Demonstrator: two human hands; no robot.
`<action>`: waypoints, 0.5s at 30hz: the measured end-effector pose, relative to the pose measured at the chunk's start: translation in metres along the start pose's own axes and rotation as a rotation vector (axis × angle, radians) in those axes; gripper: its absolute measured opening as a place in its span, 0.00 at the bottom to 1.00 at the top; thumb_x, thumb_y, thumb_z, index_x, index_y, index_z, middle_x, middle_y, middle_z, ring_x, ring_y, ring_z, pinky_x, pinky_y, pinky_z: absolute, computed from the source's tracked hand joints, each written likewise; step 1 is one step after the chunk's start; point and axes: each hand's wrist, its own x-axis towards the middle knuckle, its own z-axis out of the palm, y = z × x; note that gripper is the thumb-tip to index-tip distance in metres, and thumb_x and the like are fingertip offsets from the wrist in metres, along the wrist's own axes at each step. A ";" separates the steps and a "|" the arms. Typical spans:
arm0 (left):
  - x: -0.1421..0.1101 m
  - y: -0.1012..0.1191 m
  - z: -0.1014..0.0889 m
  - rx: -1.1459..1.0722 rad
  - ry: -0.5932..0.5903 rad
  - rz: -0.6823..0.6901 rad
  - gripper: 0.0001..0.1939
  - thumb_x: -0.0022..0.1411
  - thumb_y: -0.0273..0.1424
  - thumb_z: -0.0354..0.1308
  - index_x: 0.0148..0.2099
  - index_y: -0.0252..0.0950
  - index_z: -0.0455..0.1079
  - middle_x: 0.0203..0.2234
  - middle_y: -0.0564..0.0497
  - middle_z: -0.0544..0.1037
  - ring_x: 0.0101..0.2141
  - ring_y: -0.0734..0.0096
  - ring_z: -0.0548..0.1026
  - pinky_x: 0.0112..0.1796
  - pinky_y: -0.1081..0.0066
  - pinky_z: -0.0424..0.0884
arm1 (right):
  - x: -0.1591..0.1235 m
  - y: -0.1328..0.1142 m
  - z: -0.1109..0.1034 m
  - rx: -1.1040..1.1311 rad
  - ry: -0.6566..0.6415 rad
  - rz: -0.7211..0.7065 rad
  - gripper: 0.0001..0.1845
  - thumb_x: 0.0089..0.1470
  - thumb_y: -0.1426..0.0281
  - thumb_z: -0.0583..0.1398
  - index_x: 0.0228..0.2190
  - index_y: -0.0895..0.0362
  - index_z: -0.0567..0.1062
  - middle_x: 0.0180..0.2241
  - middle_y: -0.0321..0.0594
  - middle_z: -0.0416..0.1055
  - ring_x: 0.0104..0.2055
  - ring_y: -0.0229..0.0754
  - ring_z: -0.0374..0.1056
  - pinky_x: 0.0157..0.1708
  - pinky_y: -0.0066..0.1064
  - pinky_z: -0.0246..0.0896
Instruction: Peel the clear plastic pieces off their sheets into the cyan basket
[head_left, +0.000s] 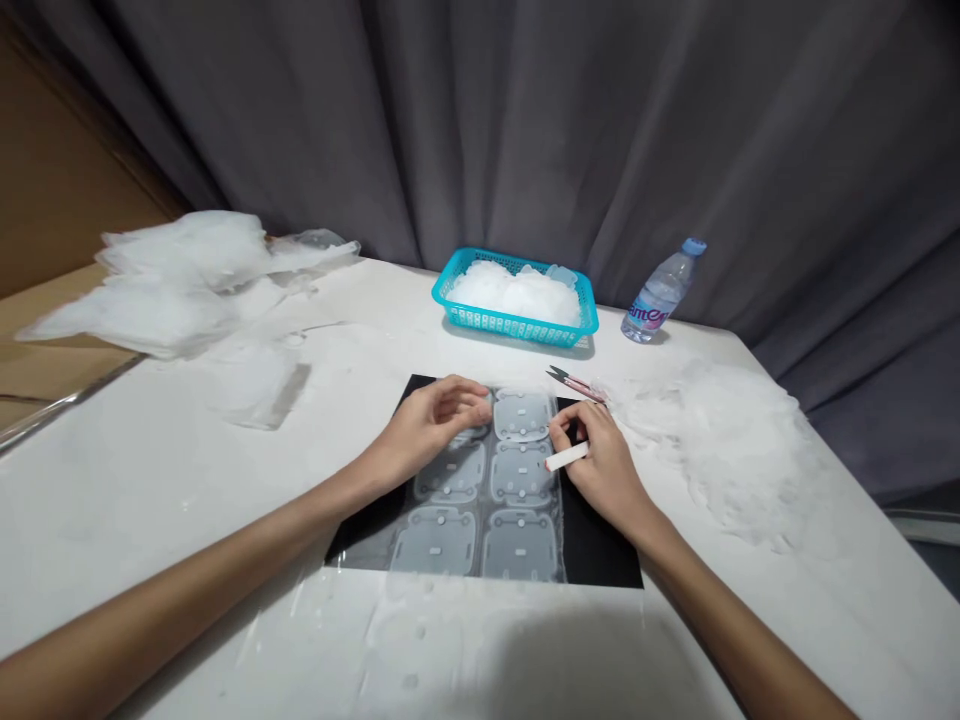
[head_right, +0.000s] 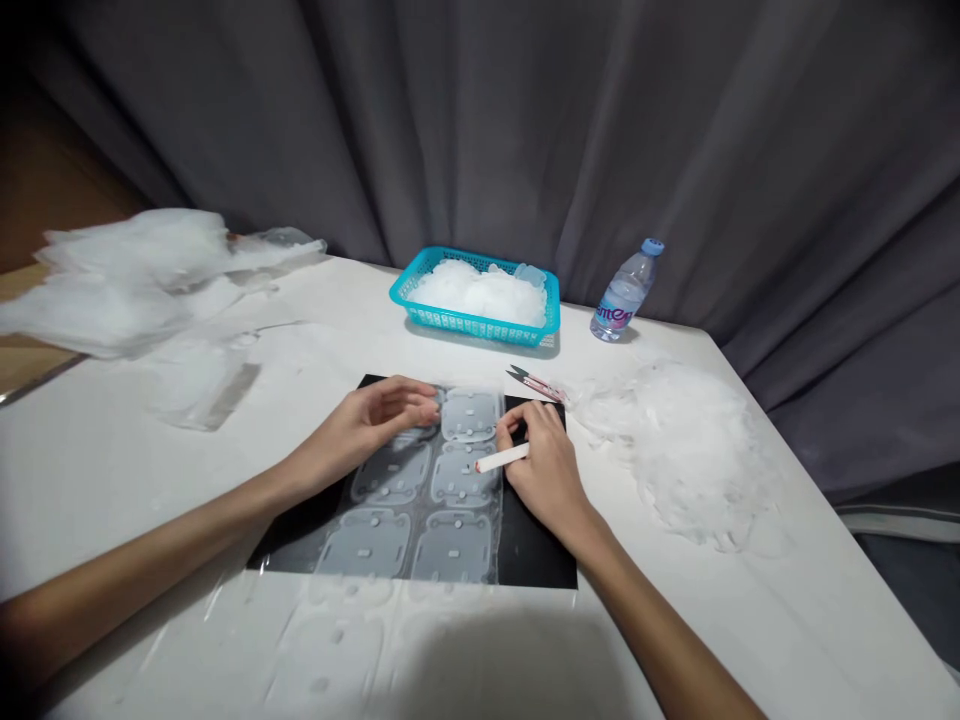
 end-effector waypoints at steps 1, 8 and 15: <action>0.001 -0.002 -0.004 0.082 0.012 0.058 0.21 0.63 0.47 0.65 0.49 0.37 0.72 0.42 0.46 0.81 0.42 0.59 0.80 0.51 0.56 0.75 | 0.000 0.002 0.001 -0.024 0.007 0.018 0.06 0.61 0.67 0.59 0.32 0.54 0.70 0.34 0.39 0.73 0.38 0.46 0.64 0.39 0.36 0.57; 0.001 -0.009 -0.020 0.678 -0.031 0.353 0.25 0.71 0.49 0.57 0.61 0.40 0.66 0.59 0.43 0.71 0.61 0.54 0.68 0.62 0.54 0.64 | -0.003 0.008 0.006 -0.023 -0.024 0.076 0.08 0.63 0.64 0.57 0.33 0.54 0.69 0.36 0.41 0.73 0.38 0.47 0.67 0.38 0.36 0.59; 0.004 -0.018 -0.020 0.856 -0.041 0.383 0.31 0.71 0.54 0.53 0.64 0.37 0.63 0.58 0.42 0.71 0.57 0.50 0.69 0.60 0.52 0.64 | -0.002 -0.006 -0.004 0.196 -0.216 0.068 0.11 0.71 0.60 0.52 0.45 0.53 0.69 0.29 0.32 0.70 0.30 0.40 0.68 0.34 0.31 0.60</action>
